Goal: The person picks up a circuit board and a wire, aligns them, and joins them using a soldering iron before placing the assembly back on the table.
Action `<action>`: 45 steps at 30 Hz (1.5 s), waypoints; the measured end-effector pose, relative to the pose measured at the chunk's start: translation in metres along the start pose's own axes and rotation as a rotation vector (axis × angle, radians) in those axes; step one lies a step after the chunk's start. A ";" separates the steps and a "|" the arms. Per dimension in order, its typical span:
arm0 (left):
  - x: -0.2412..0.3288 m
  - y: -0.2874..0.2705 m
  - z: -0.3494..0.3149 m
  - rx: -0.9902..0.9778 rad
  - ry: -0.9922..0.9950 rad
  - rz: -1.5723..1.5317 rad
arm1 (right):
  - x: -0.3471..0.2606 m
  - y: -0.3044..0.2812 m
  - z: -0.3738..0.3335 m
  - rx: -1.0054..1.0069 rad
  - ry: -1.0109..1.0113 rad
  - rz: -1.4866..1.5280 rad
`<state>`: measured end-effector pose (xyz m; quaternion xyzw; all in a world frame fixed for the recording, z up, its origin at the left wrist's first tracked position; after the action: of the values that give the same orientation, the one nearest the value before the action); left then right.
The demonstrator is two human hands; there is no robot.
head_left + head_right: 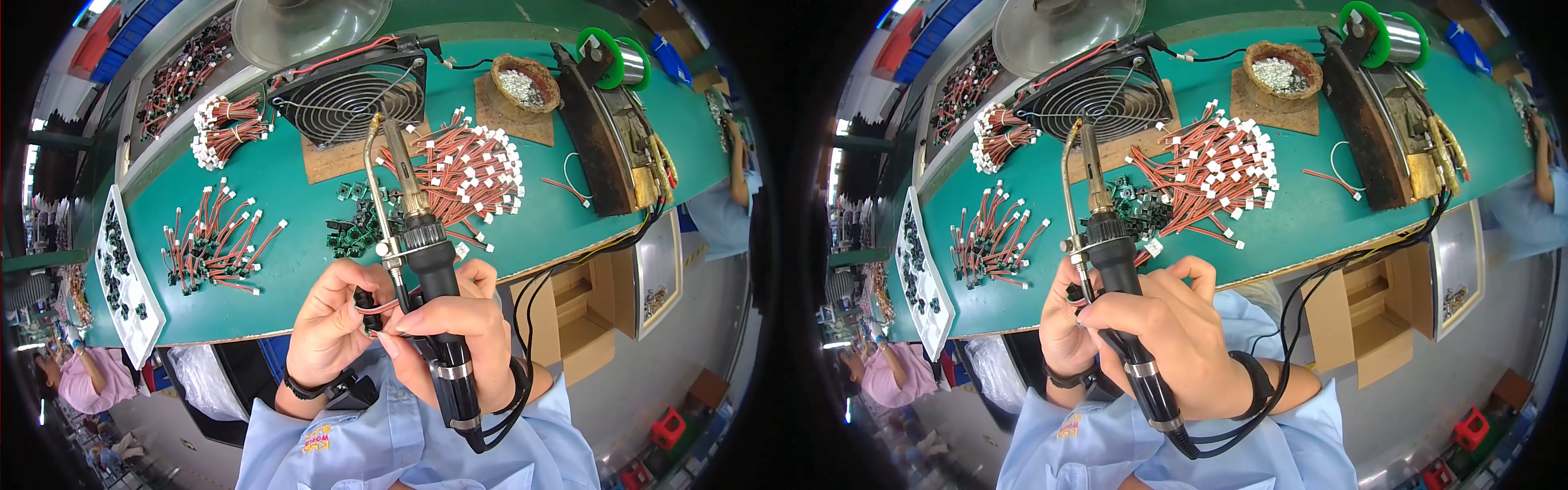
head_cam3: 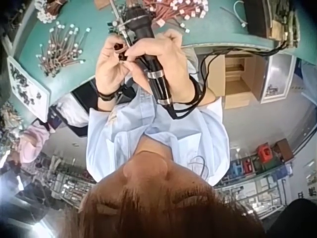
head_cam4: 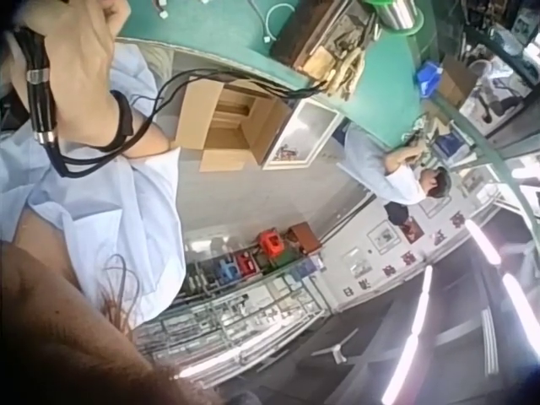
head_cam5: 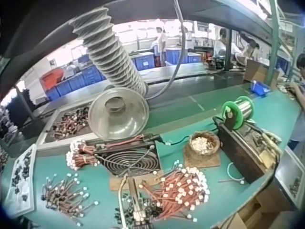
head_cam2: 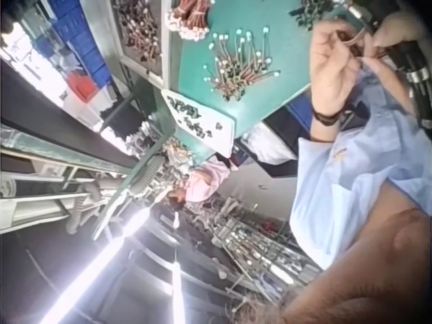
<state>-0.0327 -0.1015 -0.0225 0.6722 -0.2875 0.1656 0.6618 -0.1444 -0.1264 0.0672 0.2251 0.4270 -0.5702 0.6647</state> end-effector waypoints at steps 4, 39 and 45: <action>-0.003 -0.002 0.000 0.006 -0.055 -0.017 | 0.000 0.000 0.002 0.001 0.007 0.012; 0.003 -0.001 -0.003 0.045 -0.024 0.057 | 0.006 0.006 0.005 -0.215 0.063 0.045; 0.010 0.006 -0.002 0.018 -0.035 0.118 | 0.006 0.005 0.008 -0.245 0.089 0.034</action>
<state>-0.0281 -0.1006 -0.0116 0.6629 -0.3365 0.1950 0.6398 -0.1373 -0.1347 0.0650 0.1743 0.5186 -0.4917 0.6775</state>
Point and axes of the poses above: each hand's wrist, its own z-axis towards the middle knuckle, its own y-axis out of the palm, x = y × z, the point moved 9 cm from there along z, towards the middle knuckle, and after that the axes turned 4 degrees about -x, right-handed, at the moved point
